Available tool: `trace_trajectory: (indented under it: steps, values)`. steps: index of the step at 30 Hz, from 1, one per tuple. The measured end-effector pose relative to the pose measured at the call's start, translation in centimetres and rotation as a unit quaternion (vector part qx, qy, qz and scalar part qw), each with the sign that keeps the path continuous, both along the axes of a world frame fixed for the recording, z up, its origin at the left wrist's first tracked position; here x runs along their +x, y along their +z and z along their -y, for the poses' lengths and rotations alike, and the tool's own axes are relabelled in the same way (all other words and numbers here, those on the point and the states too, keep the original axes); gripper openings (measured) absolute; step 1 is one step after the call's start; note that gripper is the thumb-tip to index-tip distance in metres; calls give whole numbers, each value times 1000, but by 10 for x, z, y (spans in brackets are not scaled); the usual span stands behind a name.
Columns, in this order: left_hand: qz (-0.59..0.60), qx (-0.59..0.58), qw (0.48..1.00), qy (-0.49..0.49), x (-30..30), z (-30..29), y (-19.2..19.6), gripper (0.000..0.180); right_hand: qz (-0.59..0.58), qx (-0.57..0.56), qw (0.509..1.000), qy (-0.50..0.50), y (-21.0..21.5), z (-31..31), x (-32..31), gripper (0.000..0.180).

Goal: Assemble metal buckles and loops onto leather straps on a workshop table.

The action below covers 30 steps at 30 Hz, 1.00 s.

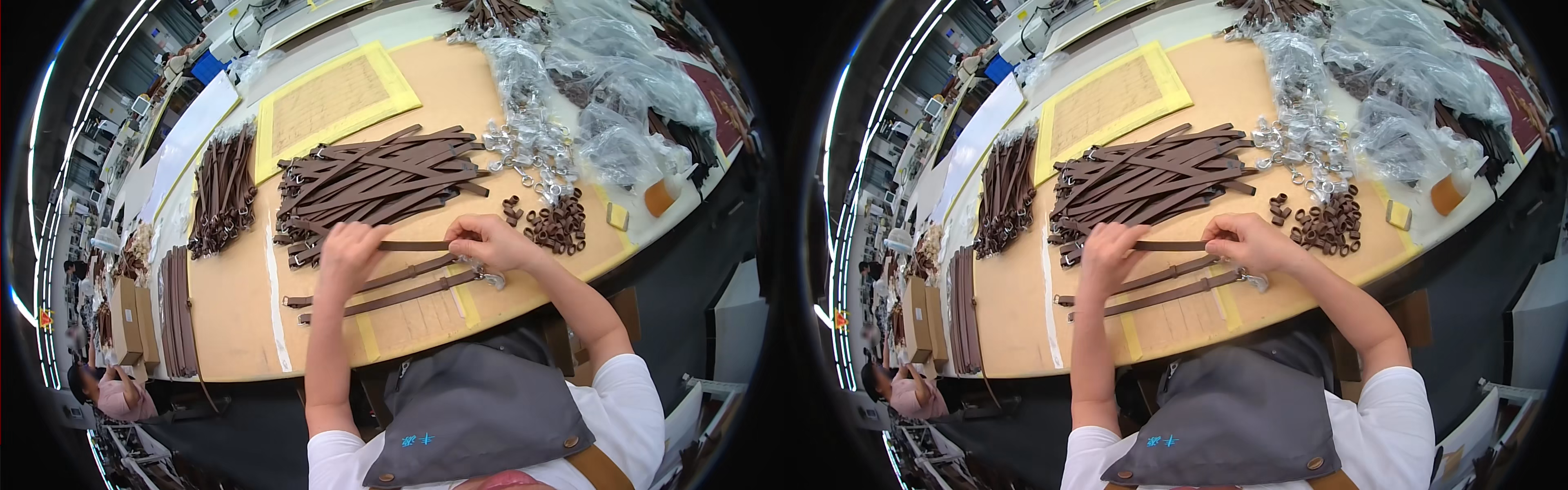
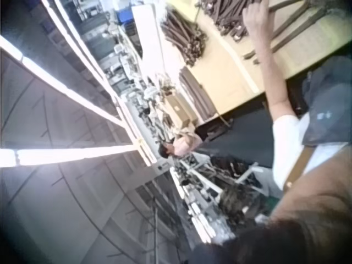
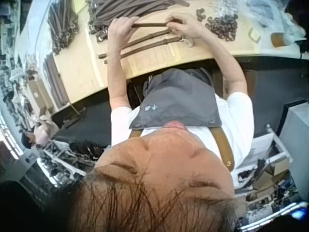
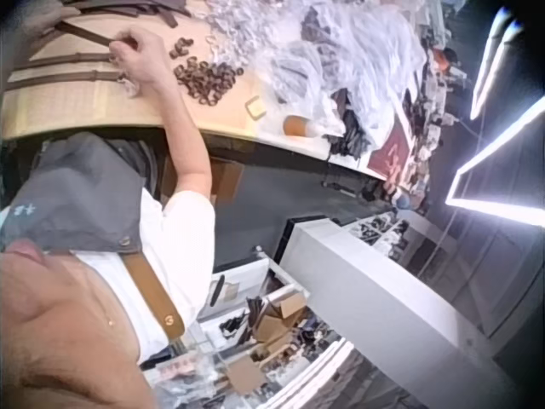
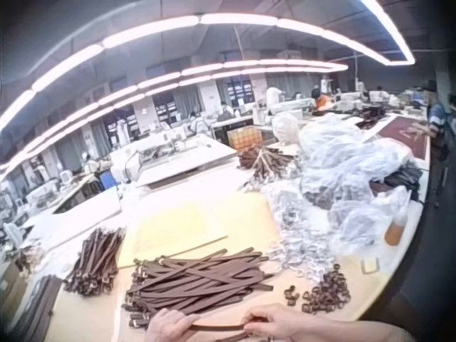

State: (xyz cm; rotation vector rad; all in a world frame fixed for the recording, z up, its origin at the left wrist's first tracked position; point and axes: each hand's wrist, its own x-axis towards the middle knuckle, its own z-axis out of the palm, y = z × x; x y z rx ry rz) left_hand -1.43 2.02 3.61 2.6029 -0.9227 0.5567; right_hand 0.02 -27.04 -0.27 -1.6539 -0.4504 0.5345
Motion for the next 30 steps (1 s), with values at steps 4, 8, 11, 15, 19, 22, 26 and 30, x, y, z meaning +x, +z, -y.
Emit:
trace_trajectory:
  steps: [4,8,11,15,19,22,26,30]
  values:
    - [111,4,987,113,-8,-64,19,15,-33,55,997,-29,-9,6,-3,15]
    - [28,35,993,112,-21,-73,20,20,-1,57,996,-69,-10,-6,-14,14]
    - [-103,-11,994,44,-29,-34,12,29,-9,65,995,-73,-5,-21,-14,16]
    - [-249,-152,956,-24,-21,32,-6,32,-38,93,994,-52,-2,-31,-12,17]
    - [-252,-139,957,-36,-5,58,-11,28,156,-75,978,-119,21,16,8,14]
    - [-236,-178,955,-32,4,57,-17,27,235,-214,925,-209,32,77,24,18]
    - [-253,-218,941,-59,8,55,-30,28,182,-386,893,-144,37,101,21,18]
    - [-246,-239,936,-77,8,54,-38,25,204,-417,876,-129,31,90,14,16]
